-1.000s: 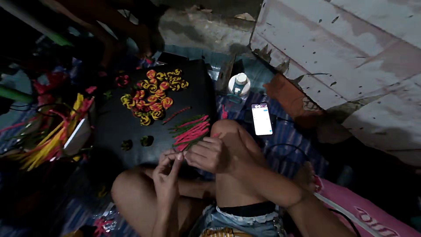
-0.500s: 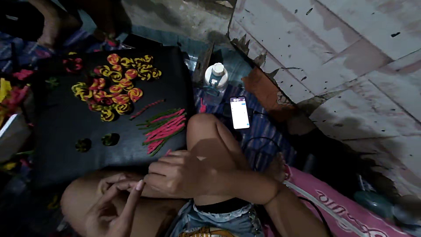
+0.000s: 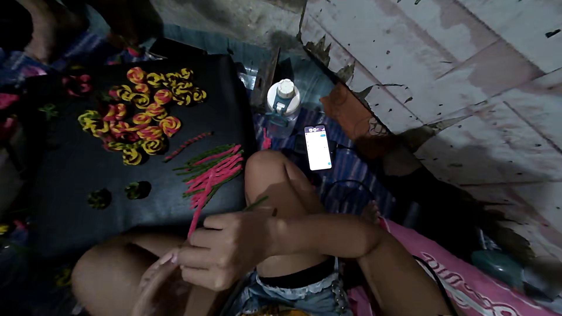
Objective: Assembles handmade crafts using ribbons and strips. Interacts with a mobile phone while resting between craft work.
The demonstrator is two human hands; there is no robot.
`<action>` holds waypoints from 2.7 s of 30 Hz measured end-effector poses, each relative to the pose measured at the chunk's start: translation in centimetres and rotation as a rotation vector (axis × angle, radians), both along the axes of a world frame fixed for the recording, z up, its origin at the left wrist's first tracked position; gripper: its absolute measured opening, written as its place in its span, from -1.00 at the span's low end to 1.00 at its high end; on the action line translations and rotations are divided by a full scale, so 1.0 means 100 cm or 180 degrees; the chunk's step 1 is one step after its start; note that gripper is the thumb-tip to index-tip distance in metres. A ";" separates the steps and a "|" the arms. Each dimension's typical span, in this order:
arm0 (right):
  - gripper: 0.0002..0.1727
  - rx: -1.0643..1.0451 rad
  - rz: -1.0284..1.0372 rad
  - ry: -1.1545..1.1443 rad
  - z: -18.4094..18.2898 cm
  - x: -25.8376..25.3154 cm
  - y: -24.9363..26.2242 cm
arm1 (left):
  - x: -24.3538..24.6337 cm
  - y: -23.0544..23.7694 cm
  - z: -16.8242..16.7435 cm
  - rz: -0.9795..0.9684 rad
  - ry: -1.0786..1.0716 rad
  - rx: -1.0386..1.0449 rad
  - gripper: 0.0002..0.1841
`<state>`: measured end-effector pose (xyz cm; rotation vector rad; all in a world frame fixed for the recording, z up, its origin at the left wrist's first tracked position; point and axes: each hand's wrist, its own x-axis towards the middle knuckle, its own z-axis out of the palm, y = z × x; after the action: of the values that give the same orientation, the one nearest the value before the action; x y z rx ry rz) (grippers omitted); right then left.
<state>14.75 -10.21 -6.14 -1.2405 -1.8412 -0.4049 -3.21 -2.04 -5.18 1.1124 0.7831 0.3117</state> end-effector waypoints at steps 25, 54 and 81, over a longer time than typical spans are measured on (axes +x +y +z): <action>-0.90 -0.1235 0.0269 0.5087 -0.007 -0.017 0.012 | 0.027 0.006 -0.012 0.0283 -0.0014 0.4971 -0.71; -0.85 -0.0406 0.0874 0.3945 0.004 -0.017 0.010 | 0.018 0.001 0.004 -0.0151 -0.1033 0.1392 -0.82; -0.87 -0.0305 0.0370 0.3887 0.011 -0.022 -0.010 | 0.002 0.010 0.007 -0.0782 -0.0265 0.4431 -0.83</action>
<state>12.59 -11.23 -5.06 -1.0405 -0.8524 0.4541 -3.03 -1.00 -4.47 2.4451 0.2542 0.7291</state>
